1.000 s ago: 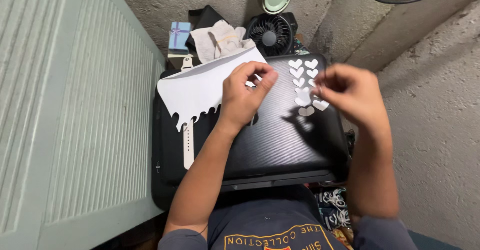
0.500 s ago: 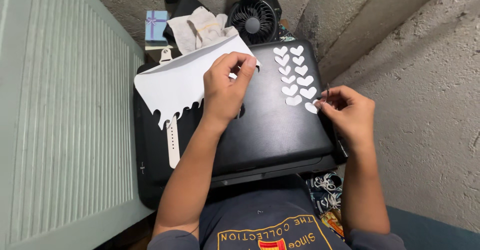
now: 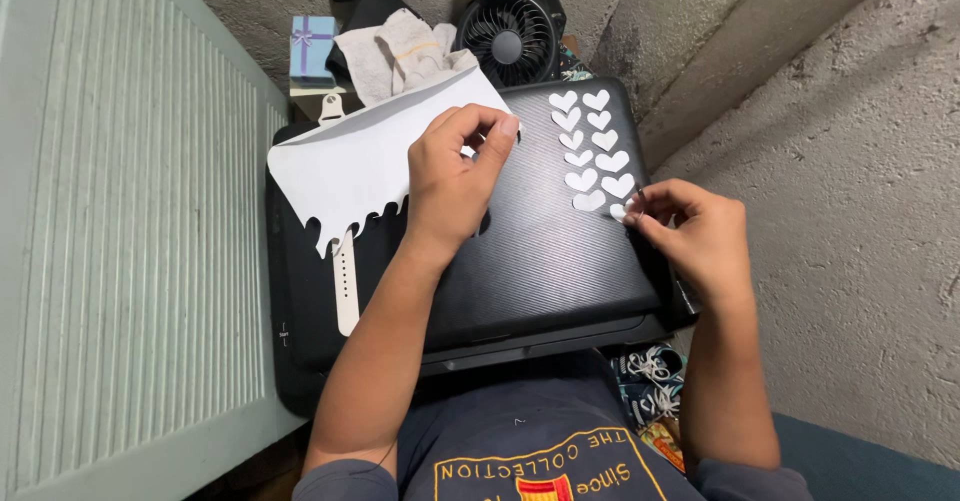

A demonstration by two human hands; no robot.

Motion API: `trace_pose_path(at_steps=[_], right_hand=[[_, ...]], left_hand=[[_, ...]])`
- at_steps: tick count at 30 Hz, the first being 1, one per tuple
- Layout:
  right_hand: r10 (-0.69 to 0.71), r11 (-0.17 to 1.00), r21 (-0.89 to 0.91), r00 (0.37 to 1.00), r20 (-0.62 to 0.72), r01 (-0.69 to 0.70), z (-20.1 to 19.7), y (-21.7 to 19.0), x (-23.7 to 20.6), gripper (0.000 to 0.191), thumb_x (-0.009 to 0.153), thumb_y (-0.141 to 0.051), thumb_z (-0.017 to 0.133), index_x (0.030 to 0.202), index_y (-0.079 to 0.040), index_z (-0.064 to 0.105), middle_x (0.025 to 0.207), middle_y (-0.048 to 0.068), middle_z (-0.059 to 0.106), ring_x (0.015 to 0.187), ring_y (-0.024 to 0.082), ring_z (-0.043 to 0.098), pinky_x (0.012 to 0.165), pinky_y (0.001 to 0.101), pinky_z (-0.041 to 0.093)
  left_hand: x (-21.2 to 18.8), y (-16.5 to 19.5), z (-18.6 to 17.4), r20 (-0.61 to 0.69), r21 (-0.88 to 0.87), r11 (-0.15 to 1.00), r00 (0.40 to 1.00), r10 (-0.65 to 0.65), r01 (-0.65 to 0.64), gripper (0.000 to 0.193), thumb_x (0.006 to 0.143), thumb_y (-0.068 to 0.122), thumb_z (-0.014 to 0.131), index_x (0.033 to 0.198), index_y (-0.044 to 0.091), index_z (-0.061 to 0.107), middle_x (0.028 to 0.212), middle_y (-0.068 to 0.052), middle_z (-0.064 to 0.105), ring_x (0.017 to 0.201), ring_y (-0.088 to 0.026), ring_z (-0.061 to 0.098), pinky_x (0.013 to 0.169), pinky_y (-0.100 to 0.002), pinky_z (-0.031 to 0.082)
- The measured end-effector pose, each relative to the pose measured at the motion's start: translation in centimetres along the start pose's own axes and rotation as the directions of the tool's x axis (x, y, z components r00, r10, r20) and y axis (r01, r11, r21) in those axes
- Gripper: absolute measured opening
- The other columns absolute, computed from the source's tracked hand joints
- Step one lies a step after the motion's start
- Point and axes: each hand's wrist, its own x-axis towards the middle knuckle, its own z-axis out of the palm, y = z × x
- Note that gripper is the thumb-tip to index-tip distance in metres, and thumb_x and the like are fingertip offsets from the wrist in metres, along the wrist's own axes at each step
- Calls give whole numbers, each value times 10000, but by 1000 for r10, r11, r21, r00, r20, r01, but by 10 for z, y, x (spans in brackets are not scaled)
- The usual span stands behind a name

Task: The person sits on the floor with a laptop on their lap and cuts decorative scalloped edges and heart shapes from a sheet of white paper using scissors. They rotate and reposition the paper while cutting, then lay the cut paper flat on the laptop lid.

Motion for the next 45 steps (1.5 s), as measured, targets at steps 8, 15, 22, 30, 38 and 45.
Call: trace_pose_path(at_steps=[8,15,22,30,38,45], right_hand=[[20,999,-41,997,-77,-23,7,-9,-2,148,817,-42,826,952,-39,766,803,4,752,694,33,630,646,206,494],[-33,999,-38,992,-119,29,1,-17,-4,181,827,-49,859,980,-22,764,822,10,729,692,44,584,624,202,465],[-269,957,83,956,-114,279,-19,-64,10,165,942,-16,817,1091,1,747,877,18,706,758,22,591,673,166,455],[-457,863,259,888,40,433,3,-145,42,131,907,-40,752,1021,2,702,871,-31,699,759,-10,622,671,149,504],[-462,860,286,883,80,424,47,-130,62,133,943,-54,801,1040,5,733,796,-16,659,710,13,553,636,173,442],[-439,863,270,898,-21,428,54,-98,84,137,955,-51,785,1061,8,722,887,-23,703,802,16,633,731,179,513]], left_hand=[[0,1,-1,-2,4,1000,1000,-9,9,210,967,233,715,933,26,731,846,-48,710,733,-123,624,676,-269,514],[3,-3,-9,-71,4,1000,997,-7,8,209,981,228,708,933,25,723,823,-46,683,744,-121,640,686,-272,517],[9,-29,-17,-155,399,917,983,99,-29,271,833,177,803,1063,70,708,1041,-83,701,1036,-274,616,907,-394,512],[17,-81,-35,-254,744,665,949,188,67,533,816,-31,633,1341,57,598,1424,-159,555,1384,-364,433,1115,-561,349],[23,-110,-54,-354,778,550,935,-14,303,225,842,11,577,1051,29,659,1111,-148,652,1207,-383,483,1047,-727,227],[27,-101,-69,-416,723,559,902,-115,405,192,896,49,575,931,117,751,1028,-110,691,1136,-350,545,1088,-670,257]])
